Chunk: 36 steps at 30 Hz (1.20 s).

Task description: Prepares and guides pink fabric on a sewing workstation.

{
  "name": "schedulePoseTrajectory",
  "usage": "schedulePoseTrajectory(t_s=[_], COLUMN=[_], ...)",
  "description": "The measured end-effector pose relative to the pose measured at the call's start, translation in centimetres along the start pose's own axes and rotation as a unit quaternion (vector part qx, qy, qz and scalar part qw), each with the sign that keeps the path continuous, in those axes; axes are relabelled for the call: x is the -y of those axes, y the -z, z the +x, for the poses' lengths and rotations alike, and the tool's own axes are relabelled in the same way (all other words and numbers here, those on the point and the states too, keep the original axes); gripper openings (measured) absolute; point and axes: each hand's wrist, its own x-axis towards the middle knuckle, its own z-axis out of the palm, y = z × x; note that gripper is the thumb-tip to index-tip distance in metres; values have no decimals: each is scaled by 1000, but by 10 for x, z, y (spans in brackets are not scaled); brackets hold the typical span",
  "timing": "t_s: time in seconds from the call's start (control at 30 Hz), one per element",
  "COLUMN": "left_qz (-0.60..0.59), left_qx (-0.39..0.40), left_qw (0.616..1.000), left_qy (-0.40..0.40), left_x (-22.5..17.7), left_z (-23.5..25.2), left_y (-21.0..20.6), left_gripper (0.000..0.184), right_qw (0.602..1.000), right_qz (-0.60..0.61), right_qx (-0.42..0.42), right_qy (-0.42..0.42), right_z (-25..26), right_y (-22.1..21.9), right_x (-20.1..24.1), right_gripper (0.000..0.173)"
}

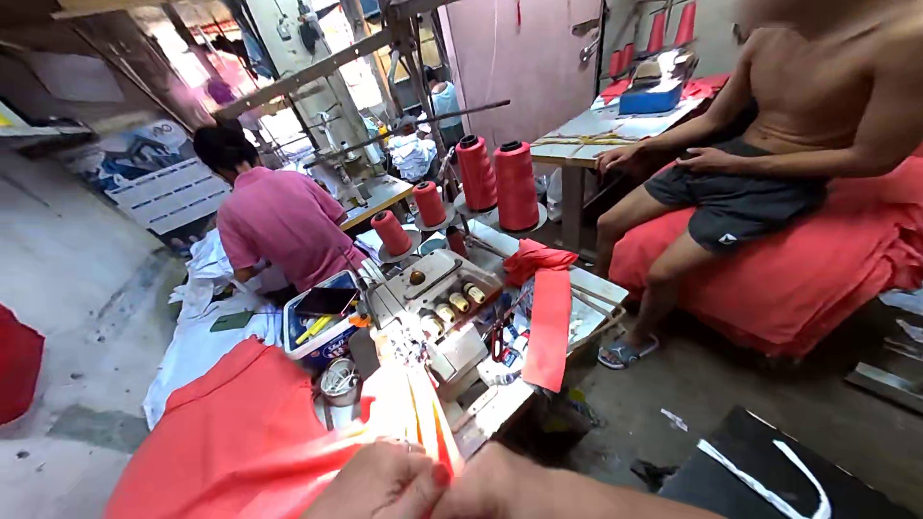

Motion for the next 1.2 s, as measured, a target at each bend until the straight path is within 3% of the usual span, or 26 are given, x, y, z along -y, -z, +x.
schedulePoseTrajectory(t_s=[0.07,0.13,0.2,0.23,0.27,0.33,0.4,0.47,0.53,0.57,0.63,0.67,0.73,0.83,0.97,1.07,1.2], left_qz=[123,236,328,357,385,441,461,444,400,380,340,323,287,290,372,432,447], left_qx=[77,133,127,125,126,126,96,66,45,34,14,5,-9,-15,3,26,27], left_qw=[989,959,932,922,911,884,874,881,898,908,924,931,943,949,924,898,891], left_qy=[9,78,83,82,79,91,119,147,175,174,173,171,165,121,88,82,70], left_x=[-15,-37,-42,-45,-50,-54,-40,-14,10,19,25,26,25,23,16,14,13], left_z=[-3,-7,-8,-5,0,5,-4,-26,-50,-59,-66,-67,-66,-65,-64,-67,-71], left_y=[30,64,74,72,67,65,79,105,123,125,123,121,116,108,97,95,88], left_gripper=[57,52,49,44,39,27,14,39,55,58,57,55,49,40,30,38,38], right_qw=[988,974,967,962,960,936,915,945,938,945,981,975,950,953,991,988,976], right_qz=[-33,-59,13,45,42,-48,-87,-69,-47,-48,-102,-139,-191,-208,-81,-70,-177], right_qx=[-151,-208,-132,-69,-18,135,207,168,234,215,0,-118,-208,-178,-106,-85,-115], right_qy=[31,-67,-219,-261,-277,-321,-334,-270,-251,-242,-168,-128,-131,-129,27,112,53], right_z=[-5,-22,-33,-23,-1,70,121,124,104,87,49,39,34,46,82,91,56], right_y=[-12,-44,-90,-108,-120,-111,-108,-122,-110,-100,-87,-81,-61,-53,-67,-66,-54], right_x=[-30,-64,-82,-85,-83,-71,-79,-105,-108,-108,-119,-129,-141,-142,-116,-102,-140], right_gripper=[18,42,72,79,76,51,38,29,32,33,23,18,23,39,9,11,15])
